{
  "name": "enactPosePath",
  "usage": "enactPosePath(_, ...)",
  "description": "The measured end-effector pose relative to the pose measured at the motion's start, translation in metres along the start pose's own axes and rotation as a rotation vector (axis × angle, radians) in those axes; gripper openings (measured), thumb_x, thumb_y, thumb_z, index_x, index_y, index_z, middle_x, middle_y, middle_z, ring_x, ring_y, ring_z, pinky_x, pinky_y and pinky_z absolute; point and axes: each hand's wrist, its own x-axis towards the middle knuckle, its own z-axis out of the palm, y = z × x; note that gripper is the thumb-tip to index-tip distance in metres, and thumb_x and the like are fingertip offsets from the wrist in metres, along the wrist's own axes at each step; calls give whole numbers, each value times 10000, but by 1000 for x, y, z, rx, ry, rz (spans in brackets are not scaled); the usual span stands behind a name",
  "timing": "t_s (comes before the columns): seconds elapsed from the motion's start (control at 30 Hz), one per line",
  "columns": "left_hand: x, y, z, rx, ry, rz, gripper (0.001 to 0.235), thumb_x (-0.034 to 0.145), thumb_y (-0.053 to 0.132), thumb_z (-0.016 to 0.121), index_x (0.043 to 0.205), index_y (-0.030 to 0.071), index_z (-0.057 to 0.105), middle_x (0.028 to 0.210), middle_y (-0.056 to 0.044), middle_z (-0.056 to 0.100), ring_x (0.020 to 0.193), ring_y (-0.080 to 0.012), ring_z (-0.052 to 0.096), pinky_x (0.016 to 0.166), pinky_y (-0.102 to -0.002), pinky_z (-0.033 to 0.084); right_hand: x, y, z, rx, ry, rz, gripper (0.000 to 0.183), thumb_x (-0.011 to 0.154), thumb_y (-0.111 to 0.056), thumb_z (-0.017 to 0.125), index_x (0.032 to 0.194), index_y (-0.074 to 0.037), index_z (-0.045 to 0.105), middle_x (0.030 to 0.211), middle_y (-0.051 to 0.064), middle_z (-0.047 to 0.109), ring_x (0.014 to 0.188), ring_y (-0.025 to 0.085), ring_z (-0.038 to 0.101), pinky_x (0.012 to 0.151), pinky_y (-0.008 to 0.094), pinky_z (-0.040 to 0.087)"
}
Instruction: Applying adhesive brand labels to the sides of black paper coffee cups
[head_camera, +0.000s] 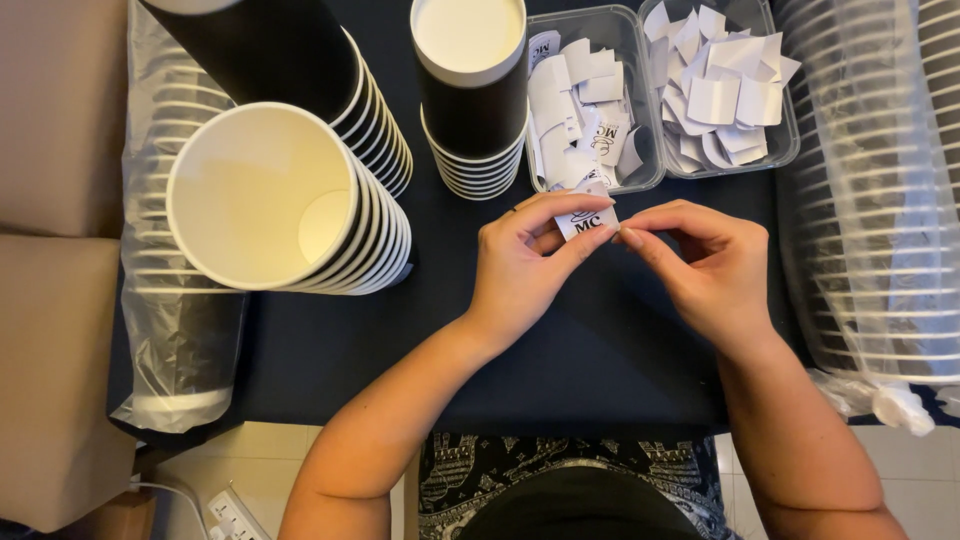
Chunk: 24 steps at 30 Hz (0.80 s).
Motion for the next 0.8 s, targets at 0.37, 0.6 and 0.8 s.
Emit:
enactPosePath(0.37,3,-1,3,2,-18,-33,272,854,97,858,1112,59,781,1097,-143,709,1011,-188,718,845,-295,641,-1,4,-2,43,-11,27,39,931,92,740,967,98,729,869,213,715,872,249,704,845,392,581)
enactPosePath(0.6,4,-15,1,-50,-28,-37,250,865,88,850,1107,67,789,1002,-81,696,956,-123,716,815,-243,638,-1,-2,-2,84,-6,80,44,940,85,738,978,102,727,856,210,702,865,196,672,803,360,588)
enactPosePath(0.8,6,-12,1,-134,-23,-57,251,850,82,862,1087,47,788,1004,-77,716,939,-113,711,802,-221,638,-2,-5,-1,128,-4,128,41,931,74,740,965,95,732,852,202,710,851,172,653,785,335,590)
